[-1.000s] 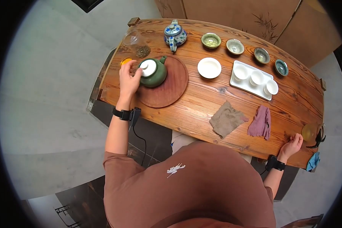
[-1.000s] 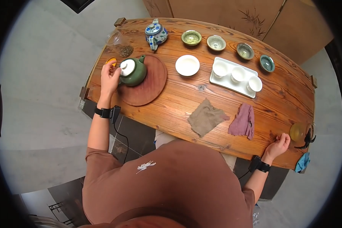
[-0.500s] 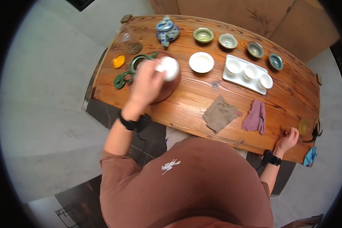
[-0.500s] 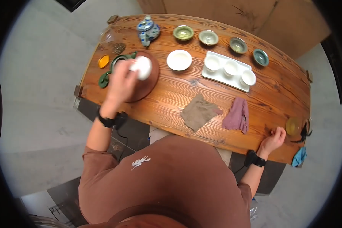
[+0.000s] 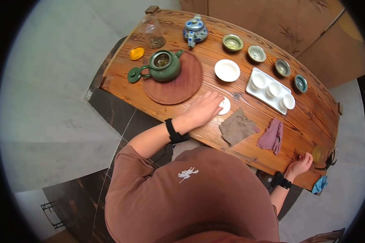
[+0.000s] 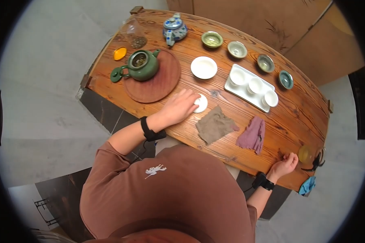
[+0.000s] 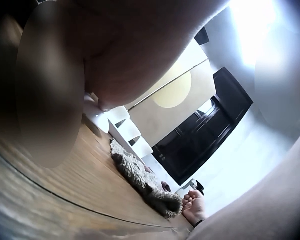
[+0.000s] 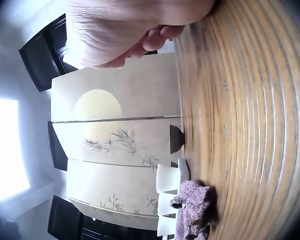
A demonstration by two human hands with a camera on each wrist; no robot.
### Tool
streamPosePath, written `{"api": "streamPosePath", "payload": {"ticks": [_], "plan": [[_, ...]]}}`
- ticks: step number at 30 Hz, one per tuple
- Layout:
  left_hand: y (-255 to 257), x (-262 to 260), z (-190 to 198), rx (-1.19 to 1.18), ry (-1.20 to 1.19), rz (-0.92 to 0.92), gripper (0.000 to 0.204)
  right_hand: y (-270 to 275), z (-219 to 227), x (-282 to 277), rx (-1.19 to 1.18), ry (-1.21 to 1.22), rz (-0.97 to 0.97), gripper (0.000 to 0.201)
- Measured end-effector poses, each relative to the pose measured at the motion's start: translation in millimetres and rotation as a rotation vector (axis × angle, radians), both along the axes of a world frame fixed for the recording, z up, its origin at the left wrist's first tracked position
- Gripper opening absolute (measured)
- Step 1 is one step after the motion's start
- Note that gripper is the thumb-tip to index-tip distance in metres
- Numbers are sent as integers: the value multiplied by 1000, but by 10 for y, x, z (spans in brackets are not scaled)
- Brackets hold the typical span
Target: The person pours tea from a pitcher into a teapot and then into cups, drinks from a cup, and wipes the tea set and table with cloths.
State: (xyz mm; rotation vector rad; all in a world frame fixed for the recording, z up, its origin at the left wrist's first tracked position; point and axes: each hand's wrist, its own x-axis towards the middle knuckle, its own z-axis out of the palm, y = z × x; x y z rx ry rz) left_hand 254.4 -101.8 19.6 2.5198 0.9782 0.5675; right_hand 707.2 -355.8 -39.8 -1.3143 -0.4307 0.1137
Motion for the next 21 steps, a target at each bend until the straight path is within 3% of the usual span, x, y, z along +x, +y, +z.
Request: {"api": "streamPosePath", "payload": {"ticks": [6, 9, 13, 15, 17, 20, 21], "plan": [[-22, -189, 306, 73, -132, 38, 48, -30, 14, 26, 3, -29, 21, 9], [125, -637, 545, 437, -380, 212, 42, 2, -35, 40, -51, -51, -5, 8], [573, -1552, 518, 494, -657, 695, 32, 3, -76, 84, -106, -54, -5, 11], [912, -2163, 314, 498, -427, 850, 32, -14, -65, 80, -110, -52, 33, 11], [1003, -2575, 84, 305, -133, 987, 40, -13, -65, 87, -104, -54, 51, 12], [1054, -2780, -23, -55, 200, 1024, 52, -17, -60, 89, -94, -56, 44, 14], [1046, -2790, -56, -37, 191, 1005, 50, -24, -61, 85, -95, -59, 41, 13]]}}
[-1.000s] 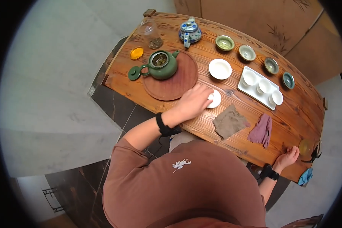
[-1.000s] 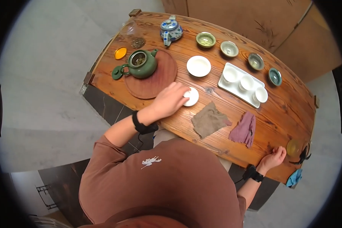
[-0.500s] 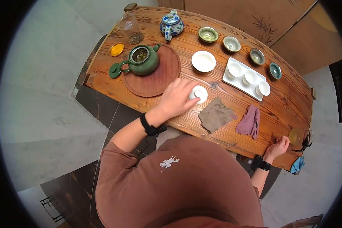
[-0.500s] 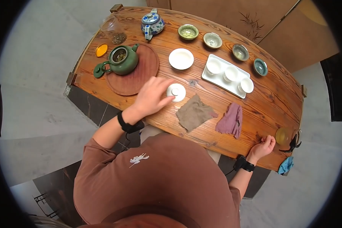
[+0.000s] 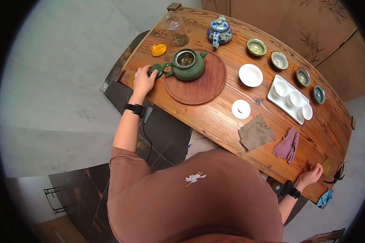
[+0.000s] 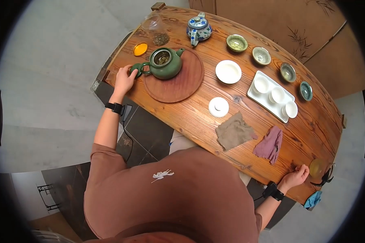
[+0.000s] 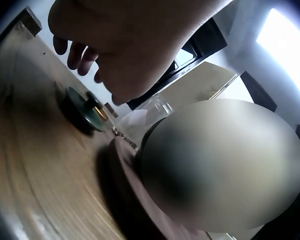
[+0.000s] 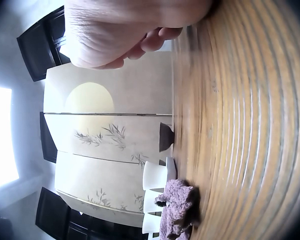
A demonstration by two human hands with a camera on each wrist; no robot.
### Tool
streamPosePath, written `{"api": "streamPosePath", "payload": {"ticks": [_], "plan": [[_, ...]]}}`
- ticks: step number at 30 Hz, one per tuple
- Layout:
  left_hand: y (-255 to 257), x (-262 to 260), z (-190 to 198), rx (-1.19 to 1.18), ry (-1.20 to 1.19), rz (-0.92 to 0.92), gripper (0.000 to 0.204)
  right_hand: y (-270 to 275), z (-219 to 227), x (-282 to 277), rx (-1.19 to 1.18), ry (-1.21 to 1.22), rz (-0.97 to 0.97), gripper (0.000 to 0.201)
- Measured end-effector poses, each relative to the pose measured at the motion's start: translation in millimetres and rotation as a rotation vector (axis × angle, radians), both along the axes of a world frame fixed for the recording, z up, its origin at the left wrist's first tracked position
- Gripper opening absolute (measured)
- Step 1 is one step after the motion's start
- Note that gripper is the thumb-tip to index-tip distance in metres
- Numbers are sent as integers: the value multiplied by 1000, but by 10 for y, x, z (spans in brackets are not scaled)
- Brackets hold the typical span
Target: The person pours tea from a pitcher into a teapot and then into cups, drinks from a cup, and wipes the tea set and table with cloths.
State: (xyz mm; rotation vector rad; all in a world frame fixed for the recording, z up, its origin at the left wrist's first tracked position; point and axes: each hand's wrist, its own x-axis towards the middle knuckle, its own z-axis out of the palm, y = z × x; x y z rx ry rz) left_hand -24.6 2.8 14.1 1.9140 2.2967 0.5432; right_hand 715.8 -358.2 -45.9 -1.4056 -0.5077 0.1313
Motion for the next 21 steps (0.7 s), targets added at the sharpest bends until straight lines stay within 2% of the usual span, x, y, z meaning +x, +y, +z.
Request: {"api": "streamPosePath", "payload": {"ticks": [5, 9, 11, 14, 16, 18, 21], "plan": [[25, -28, -196, 95, -39, -57, 43, 15, 18, -31, 9, -4, 0, 12], [82, -64, -314, 321, -196, 12, 38, 11, -27, 12, -2, -33, -3, 12], [22, 122, -66, 481, -265, 86, 35, 9, -28, 6, -3, -31, -1, 12], [-47, 501, 372, 665, -292, -210, 32, 14, -20, -4, -20, -49, -12, 12], [-65, 779, 558, 643, -178, -393, 32, 21, 13, -31, -24, -44, -14, 11], [-60, 1019, 607, 625, -88, -487, 34, 34, 28, -56, -23, -40, -17, 11], [-13, 1213, 630, 428, -95, -499, 33, 26, 29, -65, -13, -39, -28, 11]]}}
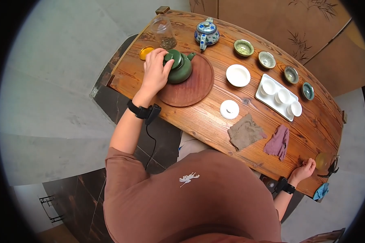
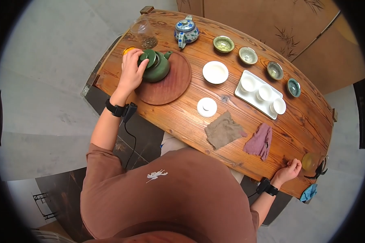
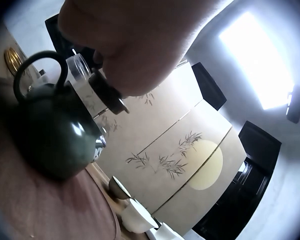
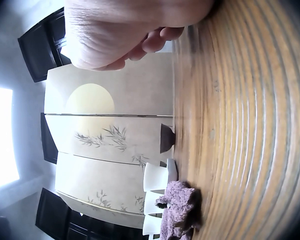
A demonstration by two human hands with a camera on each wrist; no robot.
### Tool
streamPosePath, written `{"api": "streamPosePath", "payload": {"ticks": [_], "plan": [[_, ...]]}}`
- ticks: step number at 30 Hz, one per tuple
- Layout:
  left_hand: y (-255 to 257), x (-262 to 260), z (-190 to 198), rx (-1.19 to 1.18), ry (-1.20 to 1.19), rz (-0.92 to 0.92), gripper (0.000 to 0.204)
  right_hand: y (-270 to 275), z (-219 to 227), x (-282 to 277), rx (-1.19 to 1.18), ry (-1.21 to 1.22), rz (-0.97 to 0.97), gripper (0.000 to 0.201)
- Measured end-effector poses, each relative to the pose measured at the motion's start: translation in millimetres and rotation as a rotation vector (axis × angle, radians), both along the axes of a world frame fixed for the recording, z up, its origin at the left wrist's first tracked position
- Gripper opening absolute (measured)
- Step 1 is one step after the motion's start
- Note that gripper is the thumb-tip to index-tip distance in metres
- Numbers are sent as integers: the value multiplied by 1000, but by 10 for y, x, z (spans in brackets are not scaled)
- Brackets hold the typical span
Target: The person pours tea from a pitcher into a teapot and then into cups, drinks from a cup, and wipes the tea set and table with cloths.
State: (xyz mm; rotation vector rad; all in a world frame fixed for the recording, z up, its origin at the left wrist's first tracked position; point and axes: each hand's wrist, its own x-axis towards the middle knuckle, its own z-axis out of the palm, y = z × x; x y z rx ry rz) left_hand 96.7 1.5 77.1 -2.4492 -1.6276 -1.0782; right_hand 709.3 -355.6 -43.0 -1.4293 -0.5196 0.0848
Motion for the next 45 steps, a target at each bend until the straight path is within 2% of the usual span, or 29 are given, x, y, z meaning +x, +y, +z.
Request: {"api": "streamPosePath", "payload": {"ticks": [3, 9, 15, 18, 24, 30, 34, 37, 41, 45], "plan": [[101, -9, -102, -36, 87, 3, 36, 7, 15, -23, 21, 3, 7, 11], [167, -39, -111, -71, 104, -6, 35, 3, -4, -2, 43, 15, 36, 12], [151, -57, -139, -134, 44, -5, 43, 32, 60, -67, 17, 4, 20, 13], [92, -48, -97, -87, -22, 10, 47, 26, 32, -39, 8, -1, 24, 13], [268, -416, -470, -476, -511, 198, 48, 15, 5, -14, 19, 3, 32, 13], [256, -307, -244, -649, -914, 112, 26, 7, -11, -1, 29, 18, 12, 11], [294, -355, -388, -615, -1002, 112, 36, 22, 33, -51, 11, 16, -12, 11], [271, -320, -470, -549, -1130, 28, 38, 10, 54, -86, 32, 20, -14, 10], [223, -249, -387, -529, -1193, 2, 41, 16, 13, -57, 71, 39, 25, 9], [190, -158, -139, -572, -1235, -53, 41, 22, 32, -69, 59, 43, 18, 8]]}}
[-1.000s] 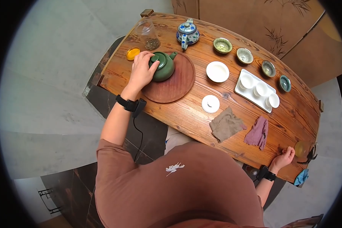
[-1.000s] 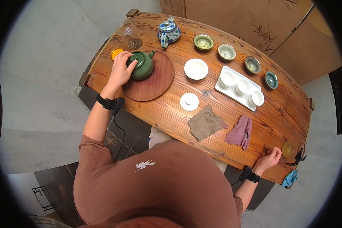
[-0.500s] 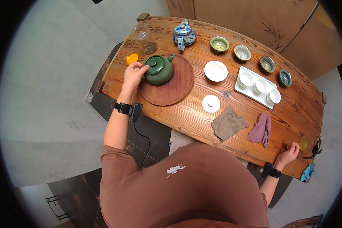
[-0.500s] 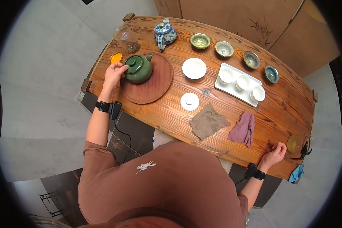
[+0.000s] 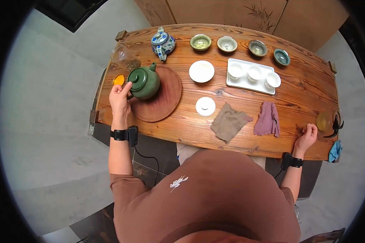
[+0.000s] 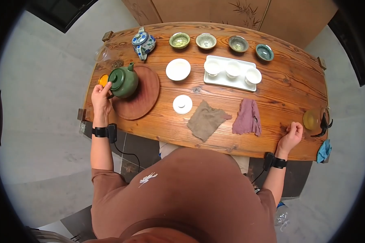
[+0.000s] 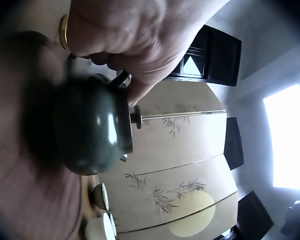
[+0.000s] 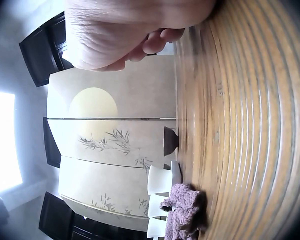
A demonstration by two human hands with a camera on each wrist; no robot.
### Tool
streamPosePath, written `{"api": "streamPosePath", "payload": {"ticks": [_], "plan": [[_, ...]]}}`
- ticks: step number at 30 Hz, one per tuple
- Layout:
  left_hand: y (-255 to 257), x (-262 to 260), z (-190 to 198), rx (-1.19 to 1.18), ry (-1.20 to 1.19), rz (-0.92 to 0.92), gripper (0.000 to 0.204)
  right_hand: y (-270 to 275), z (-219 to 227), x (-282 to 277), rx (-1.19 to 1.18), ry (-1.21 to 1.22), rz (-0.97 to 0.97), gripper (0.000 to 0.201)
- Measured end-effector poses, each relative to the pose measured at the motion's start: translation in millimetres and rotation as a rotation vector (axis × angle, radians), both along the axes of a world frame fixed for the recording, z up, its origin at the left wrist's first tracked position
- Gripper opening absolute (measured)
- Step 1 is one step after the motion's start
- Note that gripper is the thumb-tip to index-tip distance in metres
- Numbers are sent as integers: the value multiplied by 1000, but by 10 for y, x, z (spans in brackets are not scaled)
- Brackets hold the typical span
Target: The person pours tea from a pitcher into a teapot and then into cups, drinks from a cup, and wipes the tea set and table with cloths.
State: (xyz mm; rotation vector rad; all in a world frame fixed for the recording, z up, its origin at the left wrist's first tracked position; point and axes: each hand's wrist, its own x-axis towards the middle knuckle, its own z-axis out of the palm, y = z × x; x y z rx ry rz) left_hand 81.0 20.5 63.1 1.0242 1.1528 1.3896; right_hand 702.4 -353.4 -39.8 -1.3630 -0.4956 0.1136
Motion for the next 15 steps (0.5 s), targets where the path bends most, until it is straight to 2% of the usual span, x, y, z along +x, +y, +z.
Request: {"api": "streamPosePath", "payload": {"ticks": [3, 6, 15], "plan": [[-55, 155, 232, -4, 32, -44, 41, -5, 9, -7, -4, 6, 1, 8], [-25, 247, 271, -8, 32, -120, 42, 22, 38, -30, 34, 18, -6, 9], [-52, 751, 365, 11, 139, -189, 46, 7, 75, -59, 94, 61, 12, 8]]}}
